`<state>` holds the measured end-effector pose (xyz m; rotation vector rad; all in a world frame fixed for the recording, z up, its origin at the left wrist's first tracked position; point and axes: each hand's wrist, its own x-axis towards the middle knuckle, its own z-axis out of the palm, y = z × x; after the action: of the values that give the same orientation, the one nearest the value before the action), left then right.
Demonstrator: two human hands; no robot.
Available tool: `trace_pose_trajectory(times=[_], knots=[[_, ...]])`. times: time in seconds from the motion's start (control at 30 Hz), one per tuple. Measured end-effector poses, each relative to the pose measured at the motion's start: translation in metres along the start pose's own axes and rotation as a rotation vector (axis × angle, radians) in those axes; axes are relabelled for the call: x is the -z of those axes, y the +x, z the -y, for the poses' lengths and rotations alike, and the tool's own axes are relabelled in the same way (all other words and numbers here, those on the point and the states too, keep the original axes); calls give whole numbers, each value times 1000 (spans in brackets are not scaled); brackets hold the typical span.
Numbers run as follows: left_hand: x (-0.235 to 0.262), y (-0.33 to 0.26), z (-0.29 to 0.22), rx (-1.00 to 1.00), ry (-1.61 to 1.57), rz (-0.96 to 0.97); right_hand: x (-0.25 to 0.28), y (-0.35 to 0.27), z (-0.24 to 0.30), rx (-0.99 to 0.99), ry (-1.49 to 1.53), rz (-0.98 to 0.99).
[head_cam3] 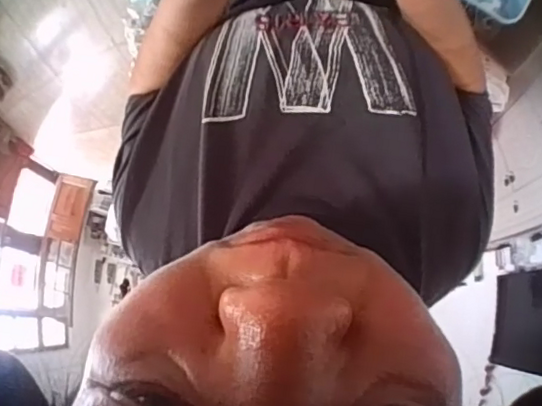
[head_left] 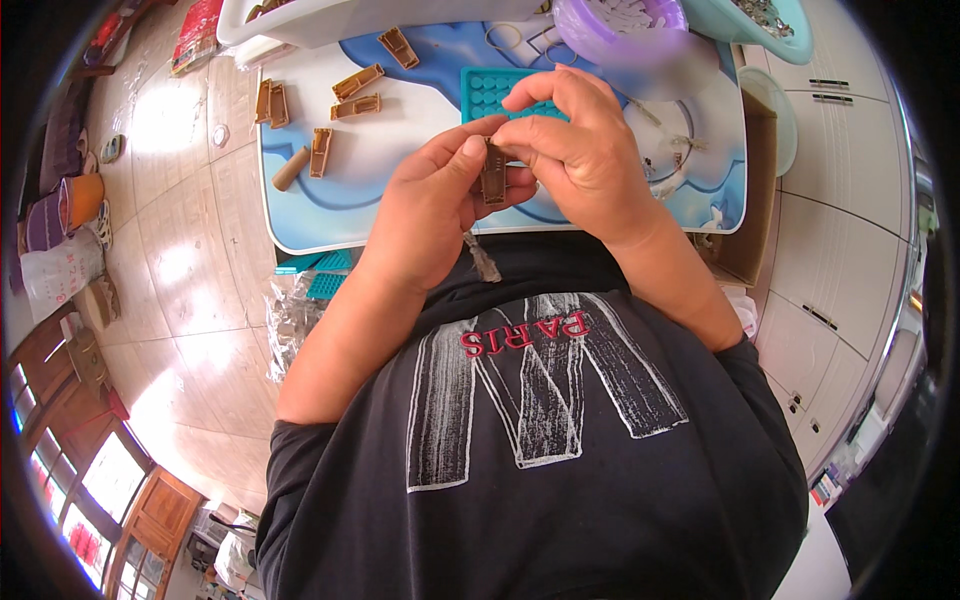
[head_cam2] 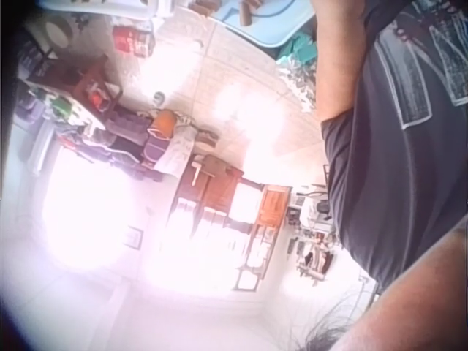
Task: The person assembles small plastic components by hand, inserting circular inserts into rectangular tubes.
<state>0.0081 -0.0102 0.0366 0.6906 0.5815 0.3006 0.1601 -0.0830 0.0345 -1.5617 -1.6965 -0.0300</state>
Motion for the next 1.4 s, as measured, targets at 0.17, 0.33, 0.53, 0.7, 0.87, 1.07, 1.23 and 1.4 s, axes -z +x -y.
trace_pose_trajectory(times=[0.17, 0.33, 0.53, 0.7, 0.87, 1.07, 1.23, 1.4], knots=[[2, 2, 1, -12, 7, 10, -6, -3, 0, -104, 100, -7], [7, 4, 4, -78, 14, -83, -7, -7, 9, -159, 190, -112], [1, 5, 4, -212, 37, -151, -8, -13, 35, -220, 38, 61], [-3, 3, 4, -286, 62, -173, -18, -22, 37, -362, 242, 71], [0, 2, 2, -281, 48, -188, -16, -25, 35, -471, 423, -20], [3, 3, 1, -224, 8, -169, -15, -23, 33, -373, 331, 64], [-1, 1, -1, -223, 50, -192, -13, -19, 31, -164, 141, 81], [-1, 1, 7, -222, 1, -196, -15, -17, 32, -108, 61, 69]])
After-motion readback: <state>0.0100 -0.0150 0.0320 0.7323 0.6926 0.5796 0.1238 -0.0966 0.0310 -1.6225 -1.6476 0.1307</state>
